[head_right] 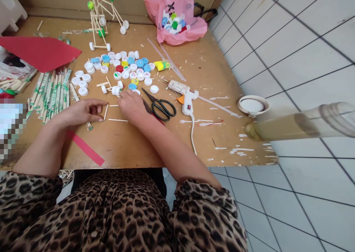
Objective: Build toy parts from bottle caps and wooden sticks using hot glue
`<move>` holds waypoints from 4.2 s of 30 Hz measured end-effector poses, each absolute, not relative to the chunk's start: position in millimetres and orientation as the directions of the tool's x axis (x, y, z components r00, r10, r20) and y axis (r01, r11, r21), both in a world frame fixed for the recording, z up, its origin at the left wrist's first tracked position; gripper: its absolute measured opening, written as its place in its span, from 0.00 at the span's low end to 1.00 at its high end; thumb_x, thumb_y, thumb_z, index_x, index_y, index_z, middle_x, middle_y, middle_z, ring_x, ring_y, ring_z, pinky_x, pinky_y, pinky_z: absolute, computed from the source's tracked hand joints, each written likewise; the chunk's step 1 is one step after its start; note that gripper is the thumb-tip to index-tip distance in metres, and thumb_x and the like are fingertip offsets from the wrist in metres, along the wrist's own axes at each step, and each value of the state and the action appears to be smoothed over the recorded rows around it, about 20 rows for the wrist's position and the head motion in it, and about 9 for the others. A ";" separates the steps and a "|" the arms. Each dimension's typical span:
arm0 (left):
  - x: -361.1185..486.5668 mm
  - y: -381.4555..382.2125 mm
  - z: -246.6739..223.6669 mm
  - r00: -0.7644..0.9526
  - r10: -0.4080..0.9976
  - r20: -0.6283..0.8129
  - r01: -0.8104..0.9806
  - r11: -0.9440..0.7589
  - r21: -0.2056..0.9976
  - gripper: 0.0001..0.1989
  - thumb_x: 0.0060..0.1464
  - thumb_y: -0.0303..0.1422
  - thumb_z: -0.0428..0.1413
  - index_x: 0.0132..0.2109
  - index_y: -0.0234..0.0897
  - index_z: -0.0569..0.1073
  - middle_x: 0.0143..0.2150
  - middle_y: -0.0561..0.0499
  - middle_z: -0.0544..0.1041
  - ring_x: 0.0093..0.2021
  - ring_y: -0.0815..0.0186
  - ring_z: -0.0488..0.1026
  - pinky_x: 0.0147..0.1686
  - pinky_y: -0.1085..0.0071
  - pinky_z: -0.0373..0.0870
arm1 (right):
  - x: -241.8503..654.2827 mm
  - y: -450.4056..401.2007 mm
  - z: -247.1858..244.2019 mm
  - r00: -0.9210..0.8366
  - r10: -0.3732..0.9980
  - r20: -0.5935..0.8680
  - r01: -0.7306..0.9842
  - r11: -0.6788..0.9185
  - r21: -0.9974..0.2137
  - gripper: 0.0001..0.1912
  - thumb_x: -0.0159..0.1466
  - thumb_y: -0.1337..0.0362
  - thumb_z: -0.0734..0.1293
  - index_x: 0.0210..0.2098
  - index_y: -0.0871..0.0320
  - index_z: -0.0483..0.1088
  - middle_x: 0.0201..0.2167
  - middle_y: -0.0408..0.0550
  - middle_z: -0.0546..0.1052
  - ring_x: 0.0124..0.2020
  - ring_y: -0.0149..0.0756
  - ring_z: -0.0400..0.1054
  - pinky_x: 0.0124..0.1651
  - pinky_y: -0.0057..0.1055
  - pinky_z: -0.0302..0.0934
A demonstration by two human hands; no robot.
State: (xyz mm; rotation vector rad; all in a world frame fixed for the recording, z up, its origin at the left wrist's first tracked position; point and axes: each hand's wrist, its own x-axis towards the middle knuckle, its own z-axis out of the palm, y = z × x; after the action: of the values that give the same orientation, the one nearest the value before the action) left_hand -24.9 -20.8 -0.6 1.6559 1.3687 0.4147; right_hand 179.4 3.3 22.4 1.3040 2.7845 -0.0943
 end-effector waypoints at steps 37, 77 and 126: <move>-22.7 -20.9 -0.4 0.332 0.902 -0.275 0.570 0.040 0.820 0.29 0.40 0.30 0.66 0.53 0.33 0.76 0.29 0.58 0.71 0.27 0.71 0.66 0.31 0.71 0.65 | 178.1 10.6 7.6 -0.723 0.691 0.028 0.691 0.723 -0.007 0.16 0.69 0.73 0.57 0.42 0.66 0.78 0.39 0.60 0.76 0.44 0.46 0.63 0.42 0.37 0.55; -27.5 -17.6 -7.9 0.355 0.905 -0.235 0.609 -0.033 0.793 0.29 0.41 0.30 0.66 0.54 0.37 0.77 0.30 0.57 0.70 0.28 0.71 0.64 0.32 0.72 0.65 | 184.2 -26.0 20.2 -0.725 0.677 -0.126 0.688 0.701 -0.189 0.15 0.70 0.68 0.60 0.39 0.66 0.78 0.36 0.58 0.78 0.41 0.43 0.66 0.43 0.35 0.54; -30.9 -19.4 -1.3 0.370 0.892 -0.260 0.571 0.003 0.821 0.28 0.43 0.30 0.66 0.54 0.37 0.76 0.30 0.56 0.72 0.26 0.72 0.65 0.30 0.73 0.66 | 215.5 -15.4 23.1 -0.672 0.738 -0.066 0.694 0.596 -0.403 0.09 0.61 0.73 0.66 0.33 0.61 0.79 0.32 0.51 0.79 0.37 0.37 0.69 0.40 0.31 0.57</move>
State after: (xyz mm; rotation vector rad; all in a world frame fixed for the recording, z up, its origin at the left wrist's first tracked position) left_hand -30.9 -19.4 -1.3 1.6814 1.3120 0.4244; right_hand 215.5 -15.4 23.1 1.3063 2.9020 -0.6569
